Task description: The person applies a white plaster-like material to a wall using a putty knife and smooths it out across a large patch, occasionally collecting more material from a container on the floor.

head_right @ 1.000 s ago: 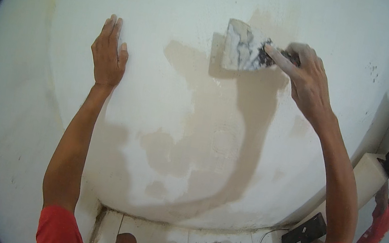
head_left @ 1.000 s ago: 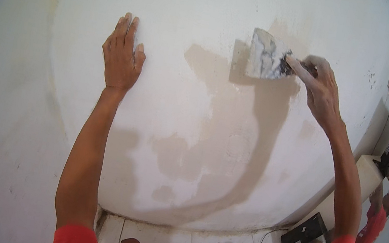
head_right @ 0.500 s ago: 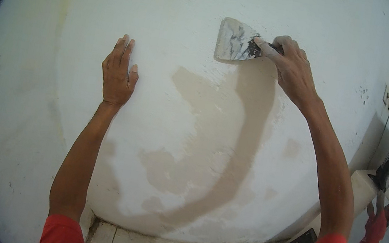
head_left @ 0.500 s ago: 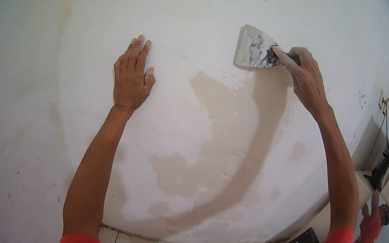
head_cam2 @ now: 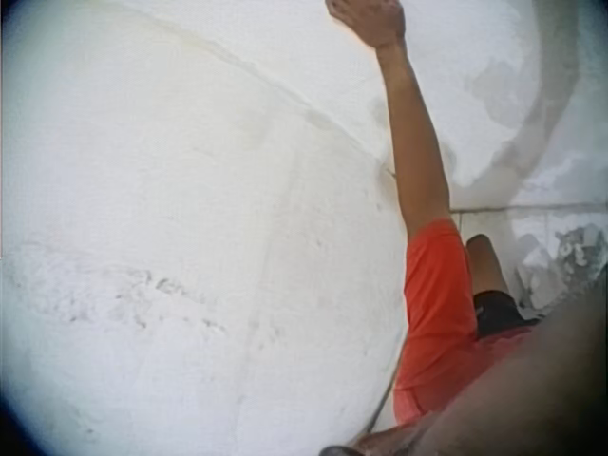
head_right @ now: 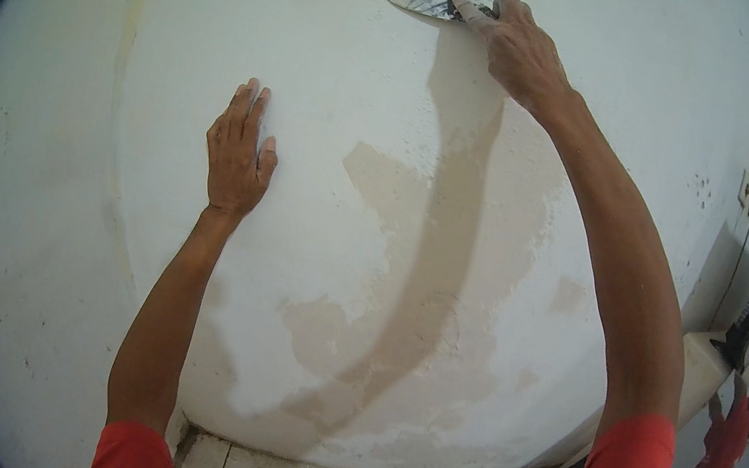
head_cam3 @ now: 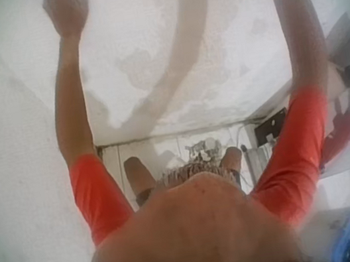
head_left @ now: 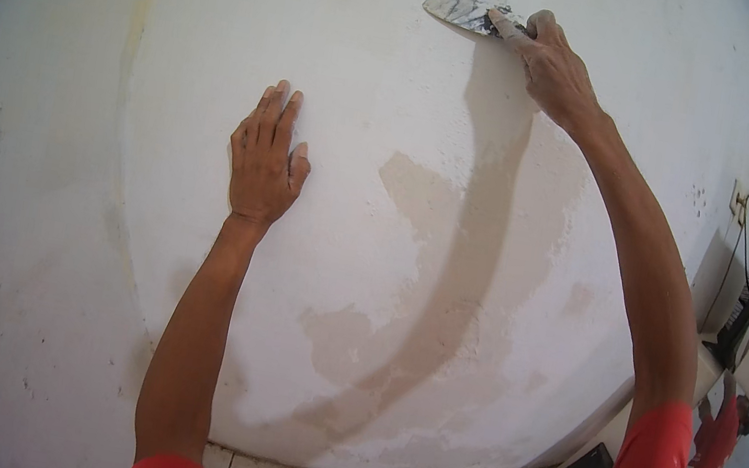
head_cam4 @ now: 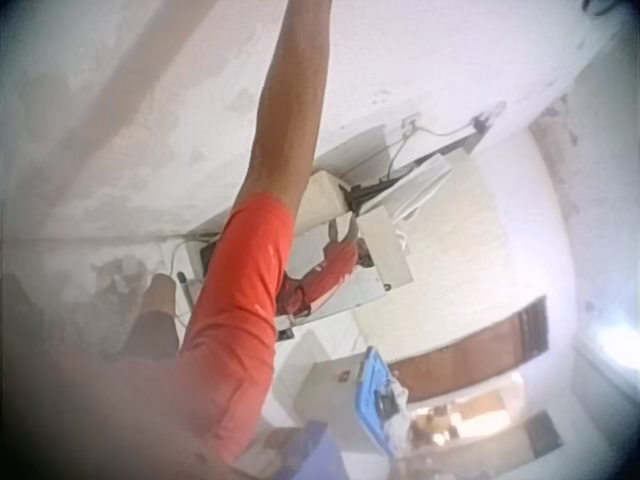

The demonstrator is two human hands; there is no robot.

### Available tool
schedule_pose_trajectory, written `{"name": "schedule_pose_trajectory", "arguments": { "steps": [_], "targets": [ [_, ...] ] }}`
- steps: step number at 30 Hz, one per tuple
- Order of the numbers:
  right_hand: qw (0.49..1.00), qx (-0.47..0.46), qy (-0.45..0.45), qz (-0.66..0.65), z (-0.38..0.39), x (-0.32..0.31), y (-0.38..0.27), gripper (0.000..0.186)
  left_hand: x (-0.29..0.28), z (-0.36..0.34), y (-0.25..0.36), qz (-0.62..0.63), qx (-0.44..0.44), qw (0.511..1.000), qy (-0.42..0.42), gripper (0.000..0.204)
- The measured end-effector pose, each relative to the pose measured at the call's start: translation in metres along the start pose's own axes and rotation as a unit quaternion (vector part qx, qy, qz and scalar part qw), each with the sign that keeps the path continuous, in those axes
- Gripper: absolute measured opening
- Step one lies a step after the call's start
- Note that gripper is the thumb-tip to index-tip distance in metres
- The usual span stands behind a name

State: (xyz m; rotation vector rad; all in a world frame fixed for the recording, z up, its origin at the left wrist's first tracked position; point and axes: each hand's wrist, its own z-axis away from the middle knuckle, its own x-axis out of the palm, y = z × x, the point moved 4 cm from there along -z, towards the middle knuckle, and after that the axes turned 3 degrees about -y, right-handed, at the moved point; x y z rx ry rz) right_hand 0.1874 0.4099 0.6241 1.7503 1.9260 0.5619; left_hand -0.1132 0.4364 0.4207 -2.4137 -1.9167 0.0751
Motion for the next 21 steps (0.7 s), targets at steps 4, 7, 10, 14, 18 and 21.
{"name": "schedule_pose_trajectory", "arguments": {
  "steps": [4,7,10,14,18,21],
  "targets": [
    [0.992,0.041,-0.115,0.041,0.001,-0.008,-0.005,0.068,-0.005,-0.002,-0.005,-0.005,0.016,1.000,0.009,0.060],
    [0.983,0.041,-0.176,0.036,0.016,-0.009,0.009,0.071,-0.001,0.001,-0.002,-0.003,0.008,1.000,-0.004,0.061],
    [0.986,0.026,-0.160,0.044,0.036,-0.015,0.011,0.069,-0.003,0.001,-0.003,0.001,0.002,1.000,-0.004,0.062],
    [0.980,0.029,-0.196,0.005,0.059,-0.046,0.006,0.056,0.003,0.005,0.000,0.010,0.003,1.000,0.004,0.063],
    [0.984,0.085,-0.151,-0.039,0.042,-0.072,0.004,0.044,-0.004,0.003,-0.003,0.011,0.005,1.000,0.007,0.064],
    [0.990,0.098,-0.102,-0.023,-0.006,-0.056,-0.006,0.038,-0.004,0.003,0.000,0.018,0.005,1.000,0.007,0.064]
  ]
}}
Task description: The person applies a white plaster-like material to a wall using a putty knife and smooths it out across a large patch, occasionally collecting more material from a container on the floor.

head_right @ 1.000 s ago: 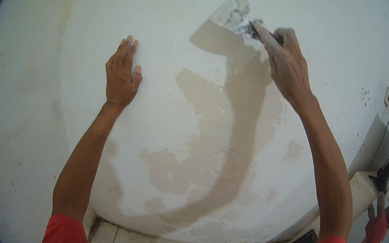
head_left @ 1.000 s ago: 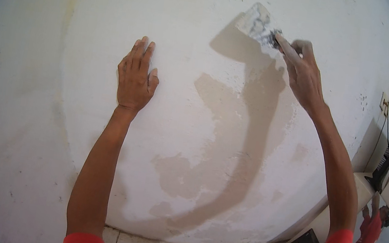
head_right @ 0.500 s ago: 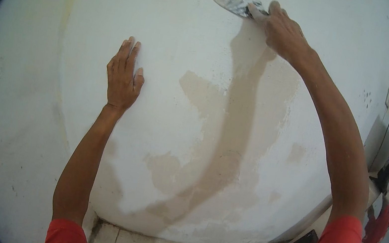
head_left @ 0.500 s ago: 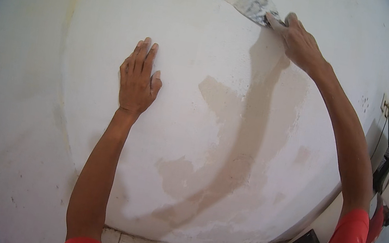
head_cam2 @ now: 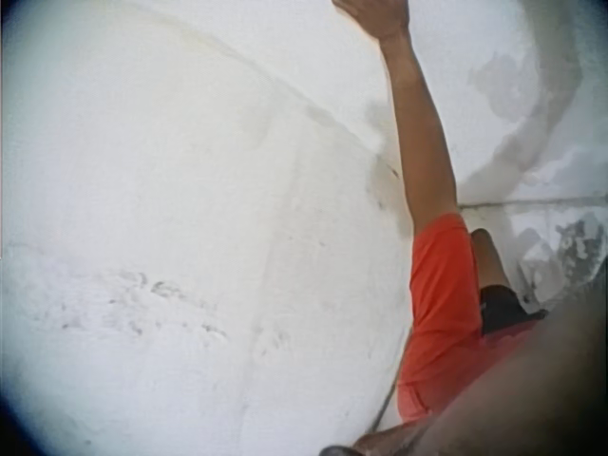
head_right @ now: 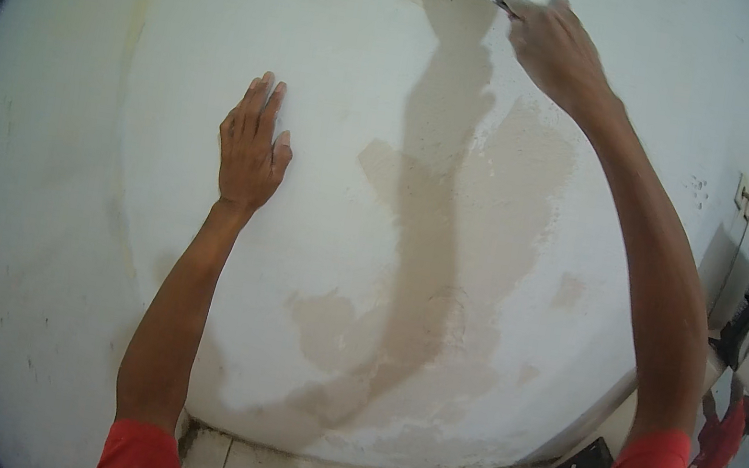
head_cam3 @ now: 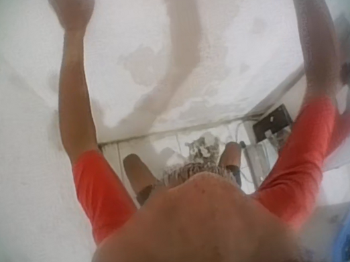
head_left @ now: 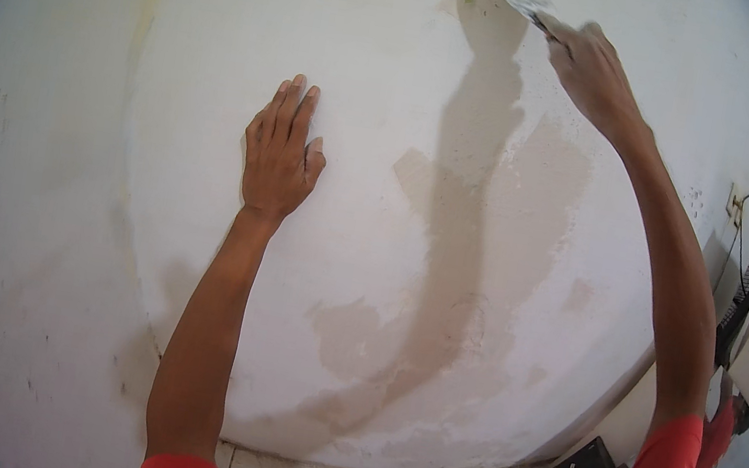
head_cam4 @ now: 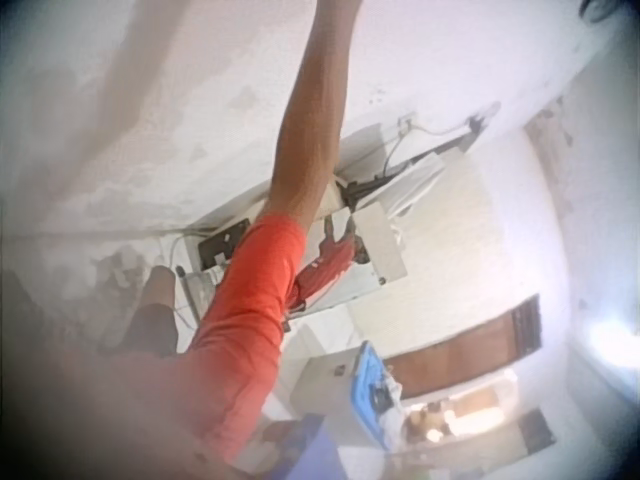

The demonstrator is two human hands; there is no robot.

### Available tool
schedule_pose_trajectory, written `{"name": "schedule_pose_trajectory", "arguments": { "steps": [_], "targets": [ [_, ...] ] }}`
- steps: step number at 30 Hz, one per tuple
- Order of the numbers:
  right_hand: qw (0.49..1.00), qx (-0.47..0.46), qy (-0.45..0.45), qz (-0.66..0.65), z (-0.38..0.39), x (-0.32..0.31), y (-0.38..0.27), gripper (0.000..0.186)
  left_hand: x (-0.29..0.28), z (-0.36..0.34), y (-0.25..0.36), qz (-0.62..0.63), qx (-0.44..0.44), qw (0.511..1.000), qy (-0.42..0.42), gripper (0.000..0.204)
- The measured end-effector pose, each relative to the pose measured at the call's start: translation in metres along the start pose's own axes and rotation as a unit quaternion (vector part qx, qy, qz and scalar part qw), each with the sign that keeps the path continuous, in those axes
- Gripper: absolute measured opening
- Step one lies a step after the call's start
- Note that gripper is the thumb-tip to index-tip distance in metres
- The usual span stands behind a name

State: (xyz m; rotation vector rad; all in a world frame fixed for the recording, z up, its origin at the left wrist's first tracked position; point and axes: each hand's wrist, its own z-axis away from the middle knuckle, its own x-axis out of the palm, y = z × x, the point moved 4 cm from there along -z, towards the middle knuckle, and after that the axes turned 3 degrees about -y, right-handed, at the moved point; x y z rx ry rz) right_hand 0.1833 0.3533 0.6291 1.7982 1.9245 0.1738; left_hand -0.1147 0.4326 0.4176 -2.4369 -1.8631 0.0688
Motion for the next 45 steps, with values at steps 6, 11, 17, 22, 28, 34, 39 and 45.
{"name": "schedule_pose_trajectory", "arguments": {
  "steps": [6,11,17,22,28,34,39,45],
  "targets": [
    [0.997,-0.072,-0.014,0.031,0.006,0.024,-0.053,0.040,0.002,0.001,-0.004,-0.012,-0.003,1.000,-0.001,0.064],
    [0.994,-0.040,-0.095,0.047,0.051,0.010,-0.021,0.043,0.000,-0.002,-0.004,-0.024,0.001,1.000,-0.003,0.063],
    [0.994,-0.092,0.054,0.020,0.005,0.008,-0.011,0.049,-0.004,0.000,0.000,-0.028,-0.003,1.000,-0.007,0.063],
    [0.996,-0.065,-0.011,0.054,0.024,0.039,0.006,0.048,-0.003,-0.001,-0.001,-0.047,0.004,0.999,0.006,0.064],
    [0.992,-0.016,-0.123,-0.017,0.081,0.021,0.040,0.047,-0.005,-0.001,-0.003,-0.015,0.000,1.000,0.001,0.063],
    [0.998,-0.011,0.058,-0.028,0.008,0.029,0.004,0.048,0.002,-0.002,0.004,-0.003,-0.008,1.000,-0.009,0.064],
    [0.998,-0.043,-0.035,-0.040,0.041,0.048,-0.037,0.053,0.000,0.001,-0.006,-0.006,-0.008,1.000,-0.007,0.064],
    [0.991,-0.017,-0.127,-0.036,0.121,0.022,0.021,0.050,0.004,0.001,-0.003,-0.004,-0.007,1.000,-0.007,0.064]
  ]
}}
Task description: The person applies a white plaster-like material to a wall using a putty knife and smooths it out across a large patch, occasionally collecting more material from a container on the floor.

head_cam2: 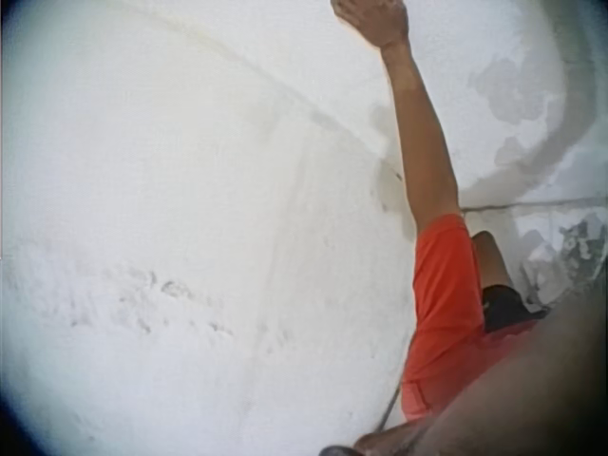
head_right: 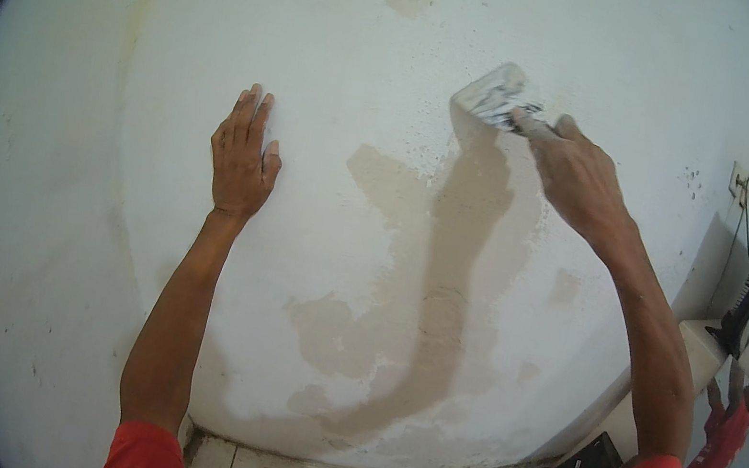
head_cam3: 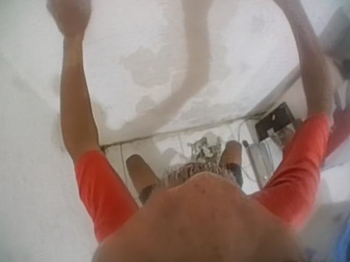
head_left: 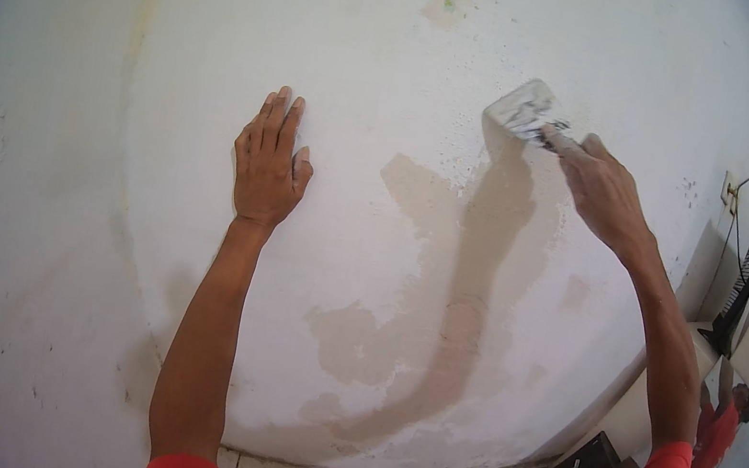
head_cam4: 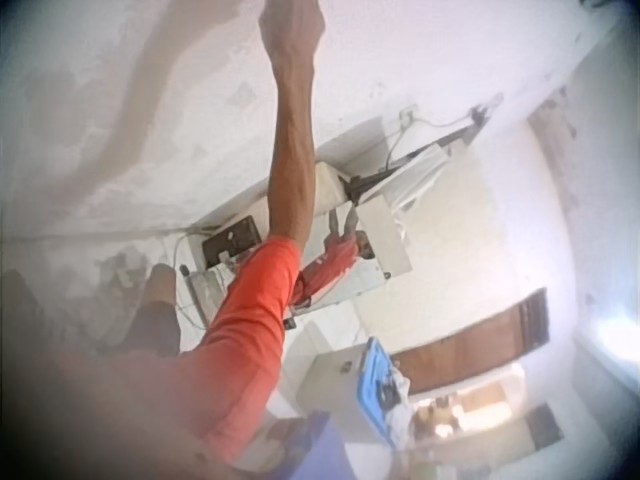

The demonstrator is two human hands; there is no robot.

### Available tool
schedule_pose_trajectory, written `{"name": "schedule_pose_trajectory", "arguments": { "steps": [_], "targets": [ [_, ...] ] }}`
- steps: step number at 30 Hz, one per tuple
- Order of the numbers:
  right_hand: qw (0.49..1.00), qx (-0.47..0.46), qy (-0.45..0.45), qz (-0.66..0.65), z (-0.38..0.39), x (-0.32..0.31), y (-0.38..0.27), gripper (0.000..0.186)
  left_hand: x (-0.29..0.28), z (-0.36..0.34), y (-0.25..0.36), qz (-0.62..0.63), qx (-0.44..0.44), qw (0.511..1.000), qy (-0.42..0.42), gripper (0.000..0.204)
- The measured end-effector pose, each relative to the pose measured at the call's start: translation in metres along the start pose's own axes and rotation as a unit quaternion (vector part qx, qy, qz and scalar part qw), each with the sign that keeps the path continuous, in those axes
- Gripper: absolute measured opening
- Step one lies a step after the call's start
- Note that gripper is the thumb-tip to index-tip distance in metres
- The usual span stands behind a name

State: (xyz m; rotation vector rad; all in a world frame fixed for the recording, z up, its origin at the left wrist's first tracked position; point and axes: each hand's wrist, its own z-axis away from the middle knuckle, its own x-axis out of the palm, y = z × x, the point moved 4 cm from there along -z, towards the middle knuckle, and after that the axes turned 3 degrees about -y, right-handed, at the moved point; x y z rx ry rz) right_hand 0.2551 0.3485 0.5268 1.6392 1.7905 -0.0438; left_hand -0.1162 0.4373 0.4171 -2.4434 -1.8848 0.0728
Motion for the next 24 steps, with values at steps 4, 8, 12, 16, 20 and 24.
{"name": "schedule_pose_trajectory", "arguments": {
  "steps": [4,8,12,16,20,24],
  "targets": [
    [0.995,0.043,0.094,0.004,-0.008,-0.002,0.013,0.044,-0.001,0.000,0.001,-0.002,0.000,1.000,-0.001,0.064],
    [0.993,0.057,0.100,0.027,-0.025,0.007,0.020,0.042,0.006,0.002,0.004,0.014,0.000,1.000,0.010,0.064],
    [0.992,0.029,0.123,0.024,-0.031,0.000,0.016,0.043,0.000,0.004,-0.005,-0.002,0.000,1.000,-0.002,0.065],
    [0.990,0.061,0.124,-0.023,-0.015,0.009,0.026,0.042,-0.003,-0.003,-0.003,-0.022,0.006,1.000,0.005,0.064],
    [0.987,0.057,0.150,0.018,-0.042,0.009,0.034,0.040,-0.003,-0.002,0.003,-0.028,0.006,1.000,-0.004,0.064],
    [0.988,0.043,0.129,0.073,-0.097,-0.013,0.028,0.040,0.002,0.000,0.001,0.004,0.006,1.000,-0.012,0.064]
  ]
}}
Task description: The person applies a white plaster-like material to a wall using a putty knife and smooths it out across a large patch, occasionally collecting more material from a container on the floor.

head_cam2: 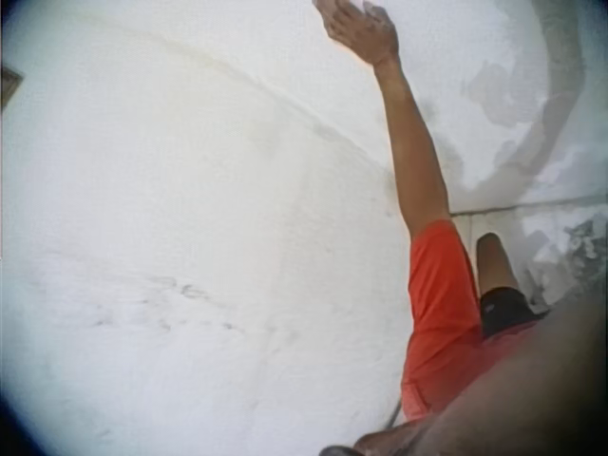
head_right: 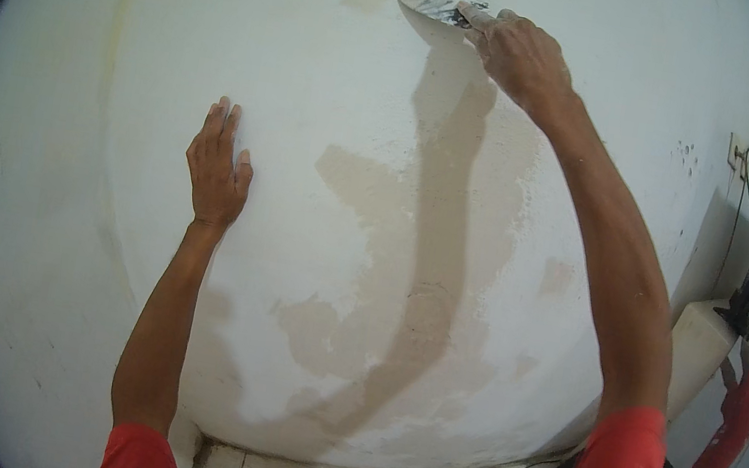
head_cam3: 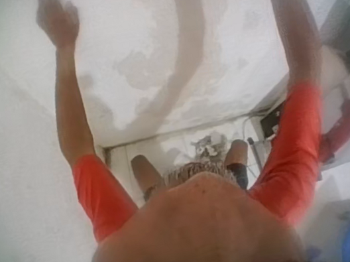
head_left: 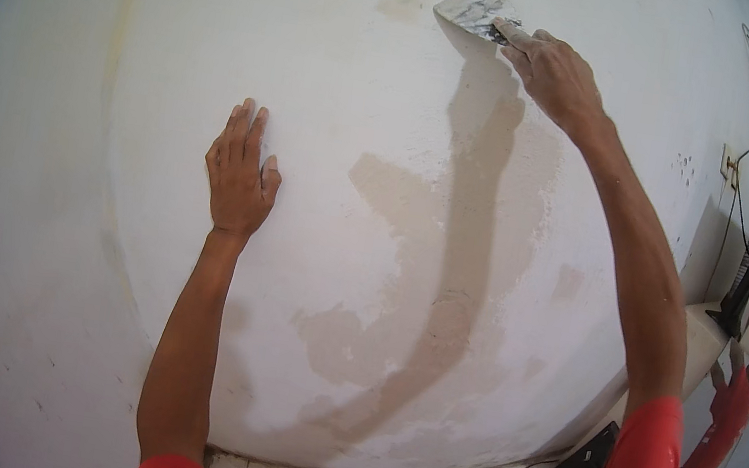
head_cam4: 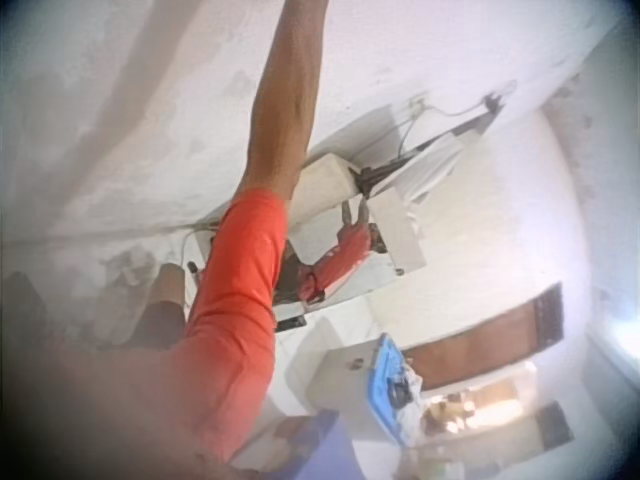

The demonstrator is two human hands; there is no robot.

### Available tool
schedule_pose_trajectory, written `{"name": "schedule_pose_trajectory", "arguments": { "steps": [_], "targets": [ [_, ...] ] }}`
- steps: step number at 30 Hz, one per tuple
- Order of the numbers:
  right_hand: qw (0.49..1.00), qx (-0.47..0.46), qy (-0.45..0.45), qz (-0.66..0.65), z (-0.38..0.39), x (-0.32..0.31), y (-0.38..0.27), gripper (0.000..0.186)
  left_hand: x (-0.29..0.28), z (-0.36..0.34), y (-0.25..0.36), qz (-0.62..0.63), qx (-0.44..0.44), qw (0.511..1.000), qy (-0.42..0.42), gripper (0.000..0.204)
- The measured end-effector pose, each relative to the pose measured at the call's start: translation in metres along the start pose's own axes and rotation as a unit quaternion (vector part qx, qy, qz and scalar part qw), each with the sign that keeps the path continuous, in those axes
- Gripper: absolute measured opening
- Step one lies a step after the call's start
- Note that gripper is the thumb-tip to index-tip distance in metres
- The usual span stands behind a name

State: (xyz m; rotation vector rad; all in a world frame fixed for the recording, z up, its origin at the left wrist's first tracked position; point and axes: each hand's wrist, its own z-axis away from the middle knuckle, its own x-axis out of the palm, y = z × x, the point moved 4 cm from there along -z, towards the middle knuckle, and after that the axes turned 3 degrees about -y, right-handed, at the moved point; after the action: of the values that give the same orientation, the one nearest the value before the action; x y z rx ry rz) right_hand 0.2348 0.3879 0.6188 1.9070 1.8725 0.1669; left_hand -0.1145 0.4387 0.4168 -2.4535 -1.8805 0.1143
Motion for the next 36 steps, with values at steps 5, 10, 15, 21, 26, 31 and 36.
{"name": "schedule_pose_trajectory", "arguments": {
  "steps": [5,10,15,21,26,31,36],
  "targets": [
    [0.998,0.025,-0.054,-0.030,0.052,-0.013,0.025,0.037,-0.008,-0.002,0.001,-0.013,0.017,1.000,0.011,0.064],
    [0.999,-0.041,0.024,0.015,0.003,-0.006,0.022,0.035,0.003,-0.003,0.003,0.003,0.001,1.000,0.004,0.064],
    [0.999,0.003,-0.051,0.015,0.030,-0.027,0.019,0.035,-0.004,-0.003,-0.001,-0.020,0.006,1.000,0.003,0.064],
    [0.999,0.008,-0.042,-0.017,0.004,-0.025,0.012,0.036,-0.002,-0.003,0.000,-0.033,0.005,0.999,0.013,0.064],
    [0.999,0.020,-0.022,-0.040,0.014,-0.023,0.021,0.034,-0.003,0.000,-0.005,-0.024,0.009,0.999,0.020,0.064],
    [1.000,0.016,0.002,0.002,-0.066,-0.022,0.009,0.033,0.004,-0.003,0.001,0.005,0.002,1.000,0.009,0.063],
    [1.000,0.003,-0.011,0.012,-0.115,-0.034,-0.025,0.034,0.005,-0.003,-0.006,0.006,0.005,1.000,0.008,0.064]
  ]
}}
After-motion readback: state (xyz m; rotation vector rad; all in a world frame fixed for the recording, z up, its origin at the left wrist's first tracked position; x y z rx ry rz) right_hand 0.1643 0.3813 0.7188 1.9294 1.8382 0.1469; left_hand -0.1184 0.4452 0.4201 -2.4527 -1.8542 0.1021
